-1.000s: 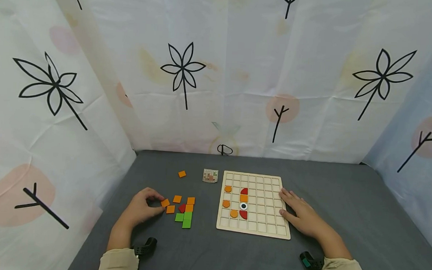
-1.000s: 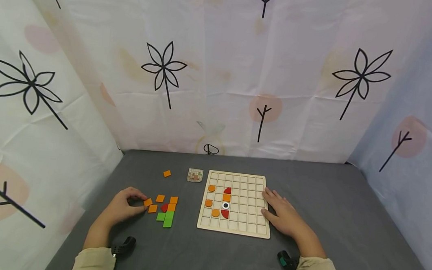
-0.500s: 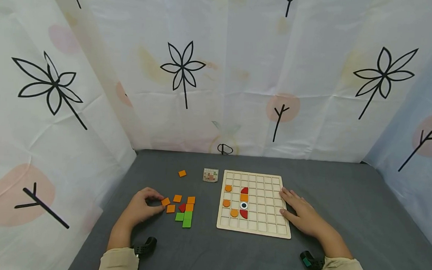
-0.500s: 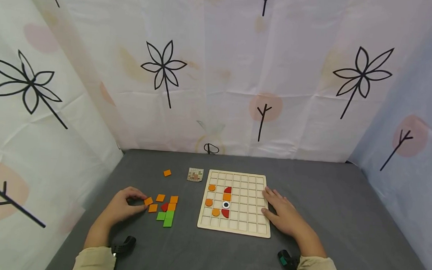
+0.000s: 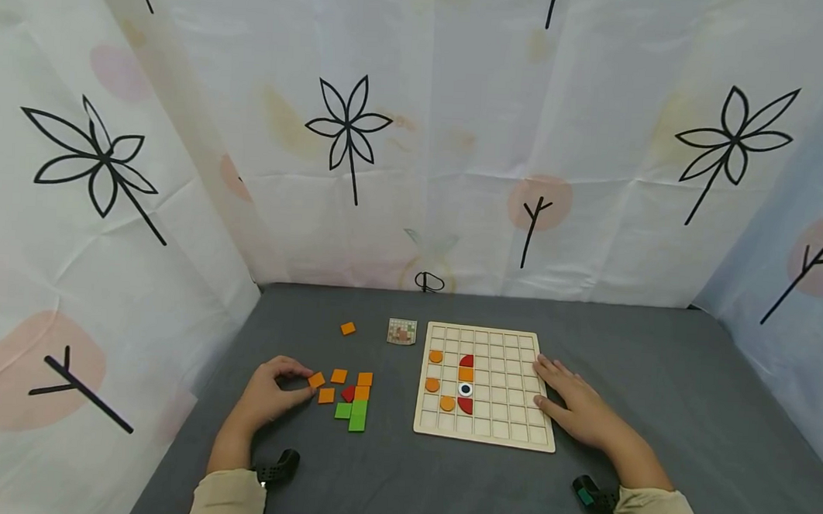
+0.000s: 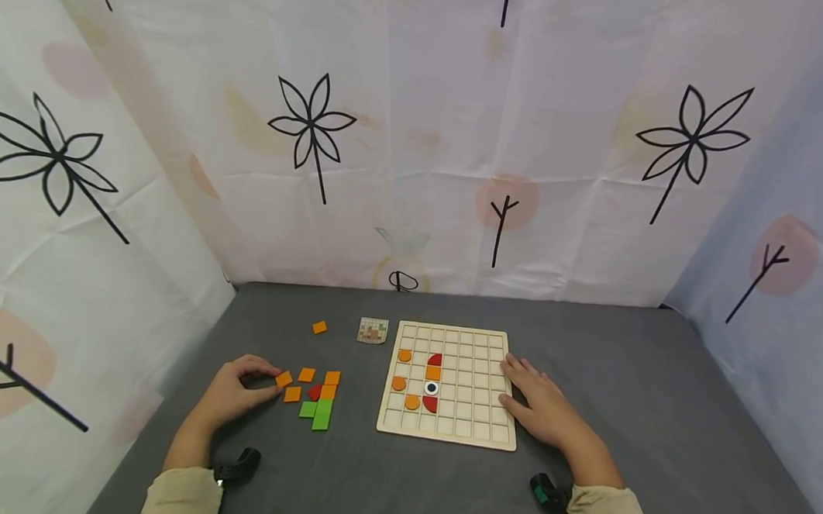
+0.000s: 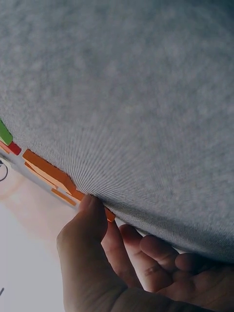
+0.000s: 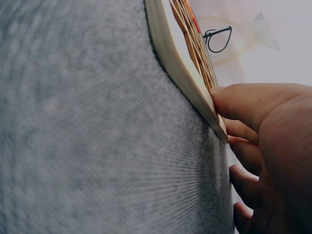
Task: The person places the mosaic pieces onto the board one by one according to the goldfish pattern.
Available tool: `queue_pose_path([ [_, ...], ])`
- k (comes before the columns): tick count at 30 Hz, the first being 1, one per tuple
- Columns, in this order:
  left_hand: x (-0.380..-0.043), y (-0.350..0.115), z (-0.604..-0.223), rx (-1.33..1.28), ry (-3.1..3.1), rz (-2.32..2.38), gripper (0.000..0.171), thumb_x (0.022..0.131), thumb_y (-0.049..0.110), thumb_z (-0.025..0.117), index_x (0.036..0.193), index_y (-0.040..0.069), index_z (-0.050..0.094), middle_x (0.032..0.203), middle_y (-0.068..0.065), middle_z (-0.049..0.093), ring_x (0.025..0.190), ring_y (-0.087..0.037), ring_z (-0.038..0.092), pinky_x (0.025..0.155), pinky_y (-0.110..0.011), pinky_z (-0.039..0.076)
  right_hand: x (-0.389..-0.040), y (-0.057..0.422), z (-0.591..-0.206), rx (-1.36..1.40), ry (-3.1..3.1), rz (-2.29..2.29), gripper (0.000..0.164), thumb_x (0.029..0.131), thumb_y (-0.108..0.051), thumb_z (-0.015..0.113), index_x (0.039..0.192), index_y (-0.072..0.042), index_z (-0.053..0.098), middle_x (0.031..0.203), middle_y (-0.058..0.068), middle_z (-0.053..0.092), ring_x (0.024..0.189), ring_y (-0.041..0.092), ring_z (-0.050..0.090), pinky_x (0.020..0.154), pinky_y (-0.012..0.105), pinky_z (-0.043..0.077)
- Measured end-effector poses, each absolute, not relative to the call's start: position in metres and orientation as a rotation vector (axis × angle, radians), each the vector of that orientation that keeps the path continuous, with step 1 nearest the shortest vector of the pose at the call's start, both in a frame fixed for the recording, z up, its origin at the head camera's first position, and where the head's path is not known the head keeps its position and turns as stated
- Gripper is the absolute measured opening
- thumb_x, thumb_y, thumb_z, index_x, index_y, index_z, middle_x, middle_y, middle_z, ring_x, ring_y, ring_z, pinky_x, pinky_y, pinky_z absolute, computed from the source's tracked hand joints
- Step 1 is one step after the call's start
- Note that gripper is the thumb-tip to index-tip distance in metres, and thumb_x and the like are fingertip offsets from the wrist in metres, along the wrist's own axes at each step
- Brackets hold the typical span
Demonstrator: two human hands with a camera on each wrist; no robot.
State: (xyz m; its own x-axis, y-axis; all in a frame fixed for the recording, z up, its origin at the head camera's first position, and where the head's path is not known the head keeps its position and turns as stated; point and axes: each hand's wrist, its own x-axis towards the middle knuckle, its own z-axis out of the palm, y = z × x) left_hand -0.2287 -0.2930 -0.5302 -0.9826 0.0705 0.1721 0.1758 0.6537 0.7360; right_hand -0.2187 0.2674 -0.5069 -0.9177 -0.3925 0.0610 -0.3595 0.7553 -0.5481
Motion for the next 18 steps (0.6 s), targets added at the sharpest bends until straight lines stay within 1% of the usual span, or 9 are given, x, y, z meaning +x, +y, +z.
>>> queue_pose_path([
  [7,-0.230,-0.293,-0.531,-0.215,-2.709,-1.259,0.021,0.083,0.018,0.093,0.101,0.016,0.084,0.108,-0.003,0.073,0.099,-0.020,0.065,0.090,-0.032,0.052,-0.218,0.267,-0.506,-0.614,2.889,-0.874,0.068,0.108,-0.034,0.063,0.162,0.000,0.040,0.171,0.024,0.031,0.156,0.054,0.026,0.121,0.075,0.019],
  [13,-0.229,-0.287,-0.528,-0.217,-2.702,-1.205,0.022,0.083,0.014,0.092,0.103,0.015,0.083,0.104,-0.001,0.073,0.092,-0.015,0.064,0.084,-0.030,0.054,-0.217,0.267,-0.506,-0.623,2.897,-0.865,0.067,0.108,-0.034,0.063,0.162,0.000,0.041,0.171,0.024,0.032,0.156,0.054,0.027,0.121,0.075,0.020],
  [15,-0.228,-0.282,-0.524,-0.220,-2.708,-1.191,0.022,0.084,0.015,0.091,0.104,0.015,0.082,0.105,-0.001,0.073,0.092,-0.016,0.065,0.083,-0.032,0.055,-0.217,0.267,-0.506,-0.618,2.895,-0.863,0.067,0.108,-0.033,0.063,0.162,-0.001,0.041,0.171,0.024,0.032,0.156,0.054,0.027,0.121,0.075,0.020],
  [18,-0.226,-0.272,-0.509,-0.243,-2.709,-1.162,0.021,0.086,0.016,0.090,0.106,0.017,0.082,0.106,0.000,0.072,0.095,-0.017,0.065,0.085,-0.035,0.055,-0.219,0.266,-0.505,-0.625,2.887,-0.874,0.067,0.108,-0.034,0.063,0.162,-0.001,0.041,0.171,0.024,0.032,0.156,0.054,0.027,0.121,0.076,0.020],
])
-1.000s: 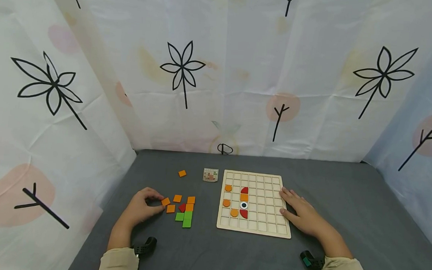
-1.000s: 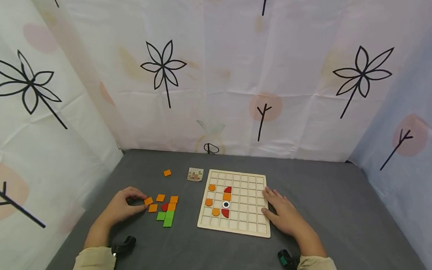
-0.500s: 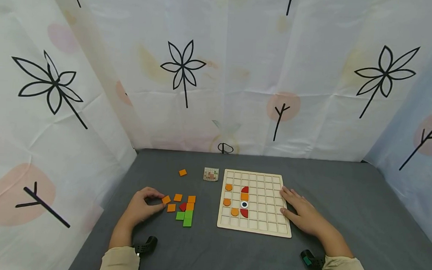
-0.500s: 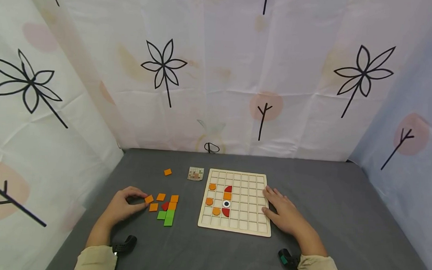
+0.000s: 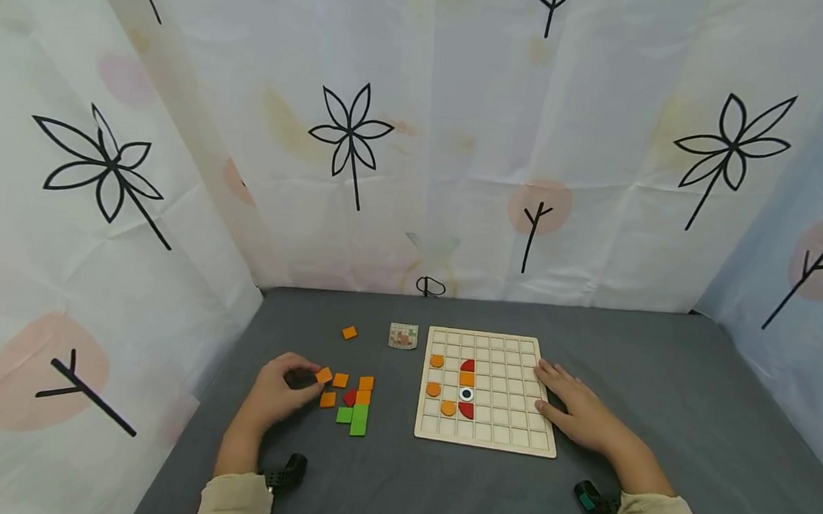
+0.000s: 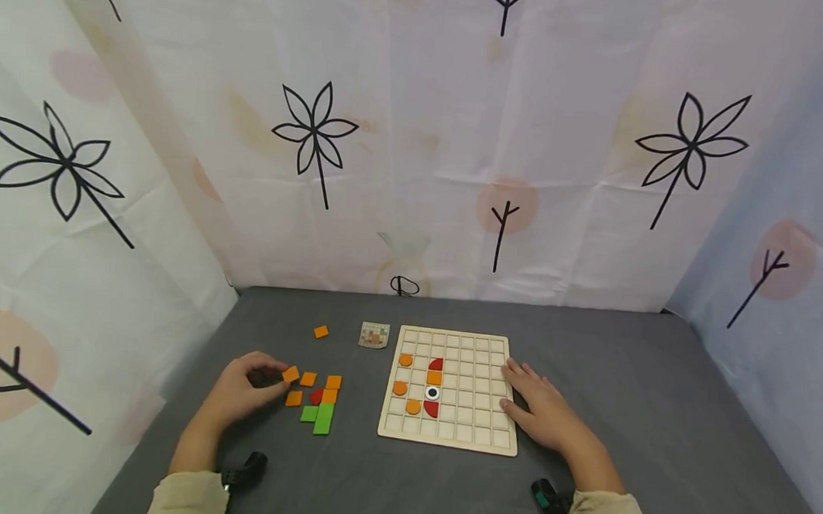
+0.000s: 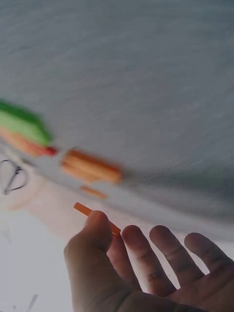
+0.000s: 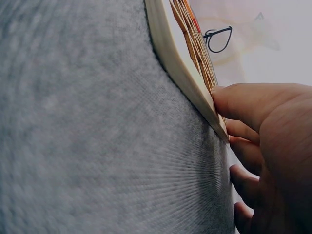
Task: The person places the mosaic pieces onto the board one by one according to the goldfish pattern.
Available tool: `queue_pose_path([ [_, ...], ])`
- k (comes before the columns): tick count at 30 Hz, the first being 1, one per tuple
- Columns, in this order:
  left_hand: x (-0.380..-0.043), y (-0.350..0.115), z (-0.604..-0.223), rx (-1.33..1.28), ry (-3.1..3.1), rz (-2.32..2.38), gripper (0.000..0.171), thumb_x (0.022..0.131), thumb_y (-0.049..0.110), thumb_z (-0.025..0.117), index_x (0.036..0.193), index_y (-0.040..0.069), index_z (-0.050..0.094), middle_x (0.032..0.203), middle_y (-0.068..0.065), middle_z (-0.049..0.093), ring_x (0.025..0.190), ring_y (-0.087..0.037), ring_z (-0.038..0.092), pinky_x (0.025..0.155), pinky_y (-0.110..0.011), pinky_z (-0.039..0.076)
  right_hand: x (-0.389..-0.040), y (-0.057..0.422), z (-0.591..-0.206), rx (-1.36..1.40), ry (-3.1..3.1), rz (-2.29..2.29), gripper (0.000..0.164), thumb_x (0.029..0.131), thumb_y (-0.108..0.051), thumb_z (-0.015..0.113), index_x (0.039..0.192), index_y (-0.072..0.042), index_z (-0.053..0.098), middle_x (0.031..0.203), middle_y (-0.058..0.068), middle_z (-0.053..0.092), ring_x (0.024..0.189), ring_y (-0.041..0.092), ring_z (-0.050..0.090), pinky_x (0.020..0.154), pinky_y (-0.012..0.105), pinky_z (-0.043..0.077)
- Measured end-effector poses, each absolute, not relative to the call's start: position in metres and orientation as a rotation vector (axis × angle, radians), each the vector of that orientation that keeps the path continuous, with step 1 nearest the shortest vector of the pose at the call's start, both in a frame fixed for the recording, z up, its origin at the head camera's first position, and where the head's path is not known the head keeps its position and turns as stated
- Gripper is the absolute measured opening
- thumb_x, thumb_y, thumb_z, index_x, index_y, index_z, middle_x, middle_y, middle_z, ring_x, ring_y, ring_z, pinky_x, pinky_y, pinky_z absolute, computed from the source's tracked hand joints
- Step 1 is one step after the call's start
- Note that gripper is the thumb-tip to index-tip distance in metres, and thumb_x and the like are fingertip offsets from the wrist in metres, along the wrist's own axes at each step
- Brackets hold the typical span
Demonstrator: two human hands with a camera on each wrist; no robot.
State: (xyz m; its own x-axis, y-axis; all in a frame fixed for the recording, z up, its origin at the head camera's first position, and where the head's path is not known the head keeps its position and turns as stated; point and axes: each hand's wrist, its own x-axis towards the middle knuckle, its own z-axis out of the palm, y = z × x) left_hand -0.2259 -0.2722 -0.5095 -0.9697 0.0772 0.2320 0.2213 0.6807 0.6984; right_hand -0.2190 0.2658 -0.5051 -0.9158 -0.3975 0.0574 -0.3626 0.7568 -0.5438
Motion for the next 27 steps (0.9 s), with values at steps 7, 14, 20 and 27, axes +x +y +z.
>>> queue_pose_path([
  [7,-0.232,-0.219,-0.485,-0.434,-2.692,-1.249,0.022,0.089,0.013,0.087,0.109,0.020,0.081,0.110,0.003,0.075,0.100,-0.025,0.066,0.092,-0.048,0.054,-0.219,0.268,-0.507,-0.609,2.864,-0.902,0.069,0.108,-0.035,0.062,0.163,-0.001,0.039,0.172,0.024,0.029,0.157,0.055,0.023,0.121,0.077,0.016],
  [14,-0.249,-0.145,-0.481,-0.678,-2.718,-1.277,0.022,0.092,0.016,0.084,0.114,0.019,0.080,0.110,0.004,0.072,0.099,-0.017,0.063,0.091,-0.043,0.054,-0.217,0.266,-0.508,-0.625,2.883,-0.895,0.067,0.108,-0.034,0.063,0.162,0.000,0.041,0.171,0.025,0.032,0.156,0.055,0.026,0.120,0.077,0.019],
  [20,-0.262,-0.093,-0.488,-0.838,-2.720,-1.365,0.024,0.094,0.014,0.080,0.118,0.008,0.079,0.114,-0.006,0.074,0.101,-0.026,0.066,0.099,-0.053,0.054,-0.216,0.264,-0.508,-0.616,2.888,-0.876,0.066,0.108,-0.034,0.062,0.161,-0.001,0.042,0.171,0.023,0.033,0.156,0.054,0.027,0.121,0.076,0.021],
  [27,-0.273,-0.050,-0.504,-0.905,-2.751,-1.408,0.028,0.097,0.020,0.079,0.123,0.012,0.079,0.122,-0.001,0.073,0.108,-0.016,0.066,0.093,-0.033,0.058,-0.217,0.265,-0.507,-0.605,2.896,-0.862,0.067,0.108,-0.035,0.063,0.162,-0.001,0.042,0.171,0.023,0.032,0.157,0.053,0.027,0.121,0.076,0.020],
])
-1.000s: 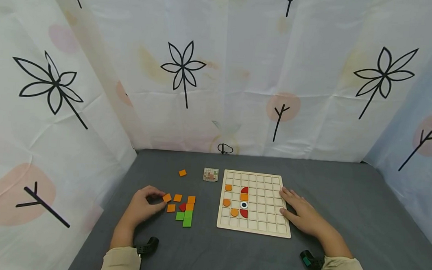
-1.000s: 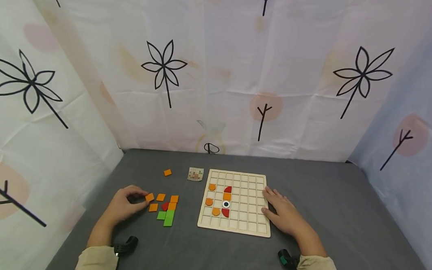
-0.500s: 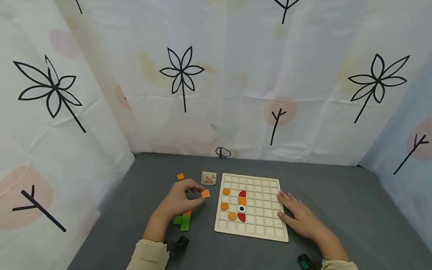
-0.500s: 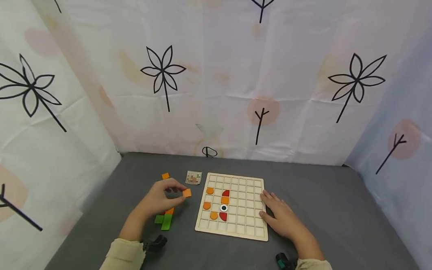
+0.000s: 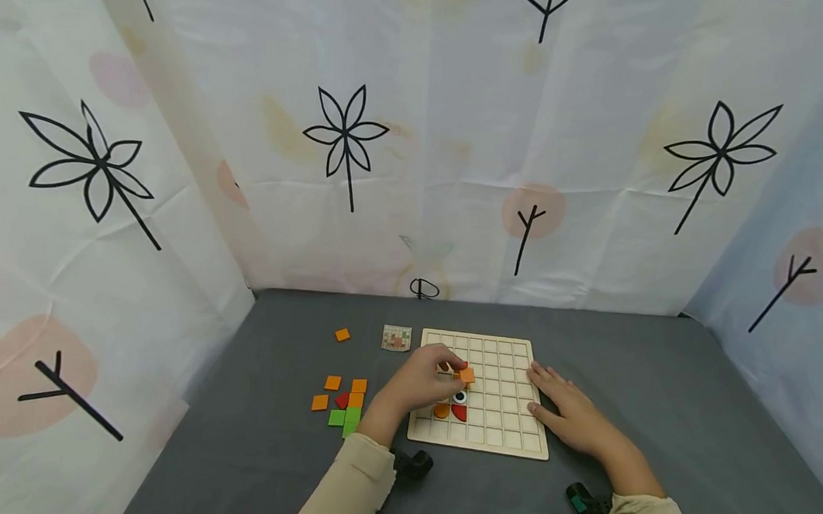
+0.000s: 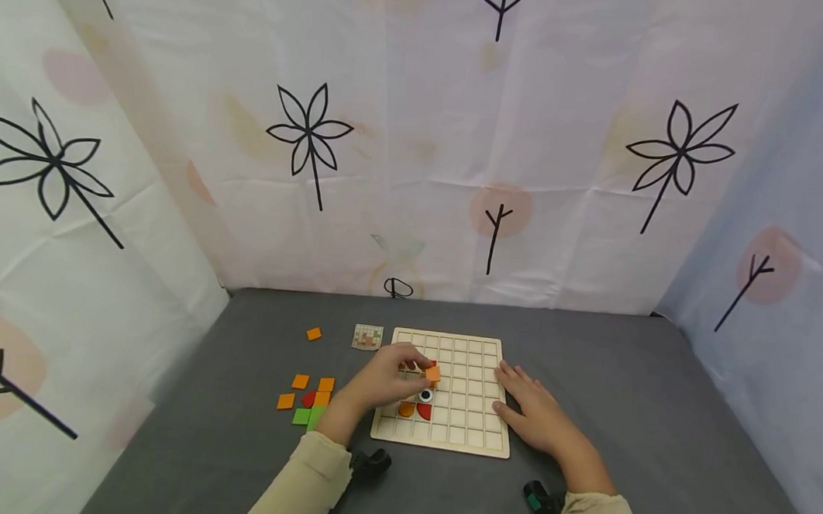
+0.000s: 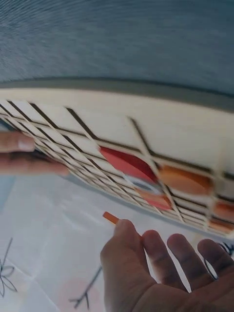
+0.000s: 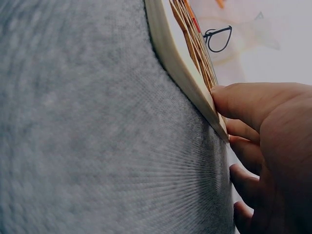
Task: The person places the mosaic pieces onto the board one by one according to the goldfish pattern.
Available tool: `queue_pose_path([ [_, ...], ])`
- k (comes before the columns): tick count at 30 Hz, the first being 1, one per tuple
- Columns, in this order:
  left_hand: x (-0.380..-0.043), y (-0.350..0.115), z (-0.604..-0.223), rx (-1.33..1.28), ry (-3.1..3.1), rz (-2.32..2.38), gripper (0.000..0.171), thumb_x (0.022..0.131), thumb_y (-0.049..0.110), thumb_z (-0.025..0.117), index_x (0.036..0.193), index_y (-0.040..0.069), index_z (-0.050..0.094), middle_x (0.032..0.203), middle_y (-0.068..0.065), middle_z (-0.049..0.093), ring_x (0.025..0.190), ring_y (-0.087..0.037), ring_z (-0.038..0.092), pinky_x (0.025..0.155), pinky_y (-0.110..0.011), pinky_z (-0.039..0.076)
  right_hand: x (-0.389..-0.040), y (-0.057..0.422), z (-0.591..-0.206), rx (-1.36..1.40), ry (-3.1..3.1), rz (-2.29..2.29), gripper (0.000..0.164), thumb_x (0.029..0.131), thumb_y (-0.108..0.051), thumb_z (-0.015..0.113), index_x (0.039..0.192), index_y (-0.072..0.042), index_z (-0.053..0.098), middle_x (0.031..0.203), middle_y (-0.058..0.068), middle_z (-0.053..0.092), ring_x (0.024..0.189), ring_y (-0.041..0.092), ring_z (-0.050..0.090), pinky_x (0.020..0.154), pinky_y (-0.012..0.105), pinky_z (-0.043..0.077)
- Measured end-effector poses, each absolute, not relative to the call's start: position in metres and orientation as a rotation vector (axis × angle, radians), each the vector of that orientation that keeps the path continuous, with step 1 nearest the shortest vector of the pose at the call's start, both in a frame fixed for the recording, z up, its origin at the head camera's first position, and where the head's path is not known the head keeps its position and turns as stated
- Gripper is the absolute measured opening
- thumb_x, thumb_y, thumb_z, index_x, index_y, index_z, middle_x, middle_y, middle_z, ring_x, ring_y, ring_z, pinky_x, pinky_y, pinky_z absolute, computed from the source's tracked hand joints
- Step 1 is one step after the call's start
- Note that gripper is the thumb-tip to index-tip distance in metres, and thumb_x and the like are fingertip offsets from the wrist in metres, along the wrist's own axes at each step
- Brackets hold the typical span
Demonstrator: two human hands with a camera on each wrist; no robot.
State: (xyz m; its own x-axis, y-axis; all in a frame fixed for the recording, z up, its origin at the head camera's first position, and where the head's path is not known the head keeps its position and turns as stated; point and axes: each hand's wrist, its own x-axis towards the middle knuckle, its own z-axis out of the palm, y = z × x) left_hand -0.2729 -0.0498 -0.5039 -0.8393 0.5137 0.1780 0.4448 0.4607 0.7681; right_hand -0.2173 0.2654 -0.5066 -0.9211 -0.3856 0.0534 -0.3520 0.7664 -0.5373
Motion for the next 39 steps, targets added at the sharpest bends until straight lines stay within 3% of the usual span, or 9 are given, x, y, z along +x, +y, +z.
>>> queue_pose_path([
  [3,-0.276,-0.037,-0.508,0.883,2.643,1.287,0.028,0.096,0.021,0.080,0.123,0.013,0.079,0.121,0.000,0.074,0.107,-0.013,0.067,0.092,-0.027,0.057,-0.217,0.266,-0.507,-0.608,2.901,-0.855,0.067,0.108,-0.035,0.063,0.162,-0.001,0.041,0.171,0.023,0.032,0.156,0.053,0.027,0.121,0.076,0.020],
  [11,-0.278,-0.024,-0.513,0.923,2.730,1.131,0.030,0.096,0.015,0.077,0.125,0.008,0.079,0.120,-0.003,0.074,0.109,-0.016,0.068,0.095,-0.028,0.057,-0.217,0.266,-0.509,-0.608,2.903,-0.858,0.067,0.108,-0.035,0.063,0.162,-0.001,0.042,0.171,0.023,0.033,0.156,0.054,0.027,0.120,0.076,0.021],
  [18,-0.277,-0.024,-0.513,0.873,2.722,1.149,0.027,0.094,0.013,0.078,0.121,0.010,0.080,0.117,-0.002,0.071,0.099,-0.012,0.063,0.085,-0.023,0.054,-0.217,0.265,-0.507,-0.614,2.897,-0.874,0.067,0.107,-0.035,0.063,0.162,-0.001,0.042,0.171,0.023,0.033,0.156,0.054,0.027,0.121,0.076,0.021],
  [30,-0.278,-0.023,-0.511,0.889,2.745,1.112,0.028,0.092,0.012,0.078,0.120,0.010,0.081,0.115,-0.002,0.072,0.095,-0.012,0.060,0.080,-0.022,0.051,-0.219,0.268,-0.510,-0.622,2.904,-0.869,0.067,0.108,-0.035,0.063,0.162,-0.001,0.042,0.171,0.024,0.033,0.156,0.055,0.027,0.120,0.076,0.020],
  [39,-0.279,-0.023,-0.516,0.903,2.786,1.094,0.024,0.093,0.014,0.078,0.117,0.013,0.082,0.114,0.000,0.074,0.101,-0.013,0.064,0.089,-0.026,0.055,-0.219,0.267,-0.508,-0.605,2.888,-0.875,0.067,0.108,-0.035,0.063,0.162,-0.002,0.041,0.171,0.023,0.031,0.157,0.054,0.026,0.121,0.076,0.019],
])
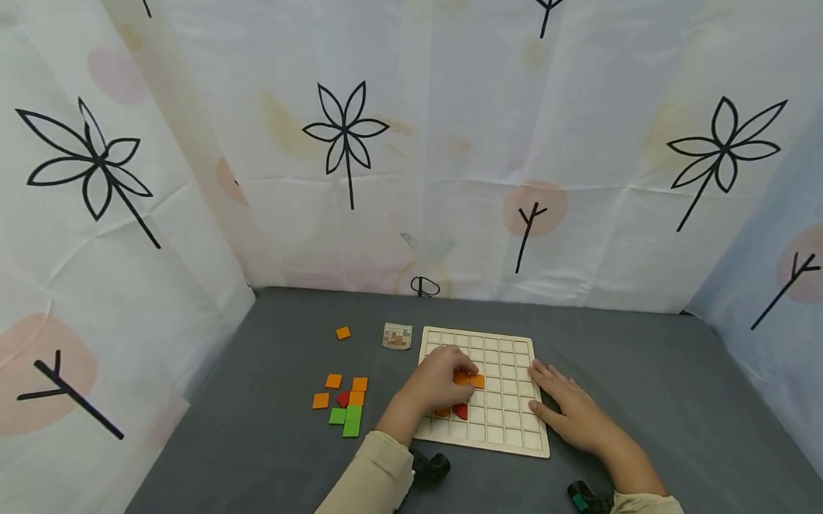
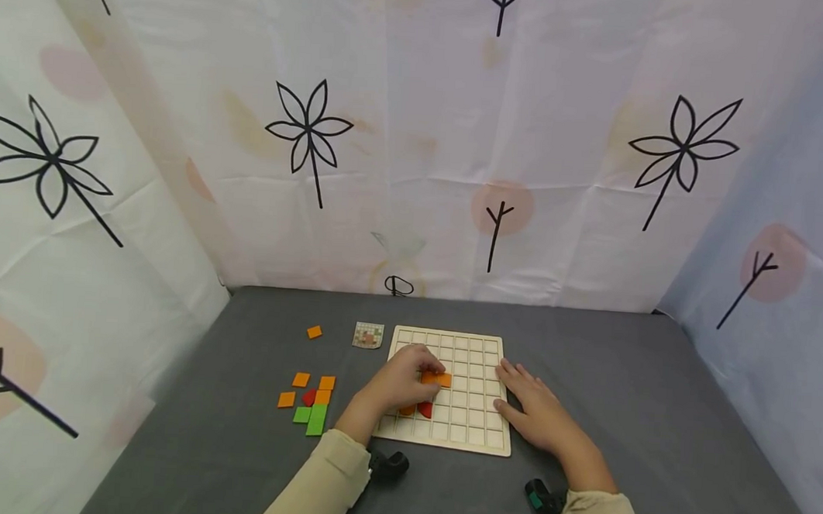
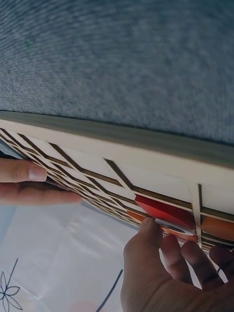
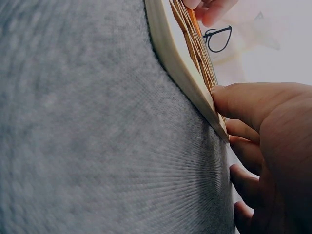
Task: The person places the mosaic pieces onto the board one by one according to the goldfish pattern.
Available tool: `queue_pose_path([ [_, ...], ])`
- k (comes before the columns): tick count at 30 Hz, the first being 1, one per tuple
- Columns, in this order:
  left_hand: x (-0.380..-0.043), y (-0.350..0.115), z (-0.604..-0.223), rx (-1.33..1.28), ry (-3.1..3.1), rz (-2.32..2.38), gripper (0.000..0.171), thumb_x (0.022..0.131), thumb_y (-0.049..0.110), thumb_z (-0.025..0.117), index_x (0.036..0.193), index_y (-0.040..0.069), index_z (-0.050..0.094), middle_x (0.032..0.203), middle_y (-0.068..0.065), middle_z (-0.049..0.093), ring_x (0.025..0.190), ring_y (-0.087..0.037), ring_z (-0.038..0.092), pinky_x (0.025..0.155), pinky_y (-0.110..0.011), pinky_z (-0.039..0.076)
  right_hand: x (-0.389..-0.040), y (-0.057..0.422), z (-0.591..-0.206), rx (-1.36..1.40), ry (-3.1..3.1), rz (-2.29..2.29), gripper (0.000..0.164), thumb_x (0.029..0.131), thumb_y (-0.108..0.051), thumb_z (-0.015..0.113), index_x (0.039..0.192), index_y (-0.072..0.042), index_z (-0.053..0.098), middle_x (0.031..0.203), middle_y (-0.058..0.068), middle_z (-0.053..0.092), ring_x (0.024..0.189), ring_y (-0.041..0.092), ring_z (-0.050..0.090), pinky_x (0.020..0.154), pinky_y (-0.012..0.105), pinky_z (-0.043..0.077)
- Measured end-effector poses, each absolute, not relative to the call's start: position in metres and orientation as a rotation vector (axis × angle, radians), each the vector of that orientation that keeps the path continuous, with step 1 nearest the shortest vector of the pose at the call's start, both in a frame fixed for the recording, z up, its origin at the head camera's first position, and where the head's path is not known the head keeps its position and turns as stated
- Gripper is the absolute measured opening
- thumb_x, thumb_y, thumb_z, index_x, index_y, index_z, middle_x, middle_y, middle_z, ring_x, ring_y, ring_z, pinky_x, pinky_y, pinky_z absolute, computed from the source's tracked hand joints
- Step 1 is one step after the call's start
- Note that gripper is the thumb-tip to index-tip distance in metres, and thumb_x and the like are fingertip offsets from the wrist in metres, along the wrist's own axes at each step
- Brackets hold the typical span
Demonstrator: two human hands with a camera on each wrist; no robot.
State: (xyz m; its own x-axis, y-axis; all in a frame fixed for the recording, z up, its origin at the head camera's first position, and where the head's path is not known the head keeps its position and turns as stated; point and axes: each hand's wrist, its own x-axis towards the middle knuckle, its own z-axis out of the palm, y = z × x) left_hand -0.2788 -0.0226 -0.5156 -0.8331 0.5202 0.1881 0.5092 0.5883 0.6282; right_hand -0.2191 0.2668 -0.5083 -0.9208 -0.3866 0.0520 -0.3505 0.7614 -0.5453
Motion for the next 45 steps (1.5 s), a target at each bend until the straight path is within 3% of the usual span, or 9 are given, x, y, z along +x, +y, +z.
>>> queue_pose_path([
  [18,-0.275,-0.023,-0.511,0.916,2.832,1.097,0.016,0.102,0.017,0.071,0.113,0.014,0.081,0.111,0.001,0.075,0.101,-0.013,0.066,0.091,-0.027,0.056,-0.220,0.266,-0.507,-0.614,2.894,-0.875,0.068,0.108,-0.036,0.062,0.162,-0.001,0.041,0.171,0.024,0.032,0.156,0.054,0.026,0.121,0.076,0.019],
  [28,-0.273,-0.033,-0.512,0.887,2.715,1.277,0.019,0.104,0.017,0.068,0.119,0.010,0.079,0.115,-0.002,0.072,0.103,-0.014,0.066,0.094,-0.028,0.057,-0.219,0.265,-0.505,-0.600,2.889,-0.874,0.068,0.108,-0.036,0.063,0.162,-0.002,0.041,0.171,0.023,0.032,0.157,0.053,0.026,0.122,0.075,0.020],
  [33,-0.273,-0.055,-0.512,0.858,2.711,1.346,0.018,0.103,0.014,0.069,0.117,0.010,0.079,0.115,-0.002,0.070,0.101,-0.014,0.065,0.095,-0.035,0.058,-0.220,0.265,-0.505,-0.595,2.889,-0.879,0.068,0.108,-0.035,0.063,0.162,-0.002,0.041,0.172,0.023,0.031,0.157,0.053,0.025,0.122,0.074,0.019],
  [37,-0.273,-0.080,-0.508,0.871,2.772,1.339,0.018,0.101,0.011,0.070,0.116,0.005,0.079,0.112,-0.007,0.073,0.098,-0.021,0.067,0.120,-0.053,0.043,-0.219,0.266,-0.505,-0.600,2.892,-0.880,0.068,0.107,-0.034,0.063,0.162,0.000,0.041,0.171,0.024,0.031,0.157,0.054,0.026,0.122,0.075,0.019],
  [40,-0.270,-0.102,-0.506,0.828,2.840,1.306,0.017,0.101,0.010,0.072,0.116,0.006,0.079,0.113,-0.007,0.074,0.103,-0.024,0.068,0.119,-0.055,0.043,-0.218,0.266,-0.505,-0.604,2.892,-0.875,0.067,0.107,-0.034,0.063,0.162,0.000,0.041,0.171,0.024,0.032,0.157,0.054,0.026,0.121,0.075,0.020],
  [42,-0.267,-0.118,-0.506,0.755,2.877,1.286,0.017,0.101,0.012,0.073,0.117,0.008,0.079,0.114,-0.004,0.073,0.105,-0.022,0.067,0.106,-0.049,0.053,-0.218,0.266,-0.505,-0.604,2.893,-0.866,0.067,0.108,-0.034,0.063,0.162,0.000,0.041,0.171,0.023,0.032,0.157,0.054,0.026,0.121,0.075,0.020],
  [45,-0.262,-0.144,-0.502,0.640,2.901,1.286,0.019,0.100,0.014,0.074,0.118,0.010,0.079,0.116,0.000,0.071,0.107,-0.020,0.064,0.094,-0.045,0.055,-0.217,0.265,-0.506,-0.599,2.892,-0.859,0.068,0.108,-0.035,0.063,0.162,-0.001,0.042,0.171,0.023,0.032,0.157,0.054,0.027,0.121,0.075,0.020],
])
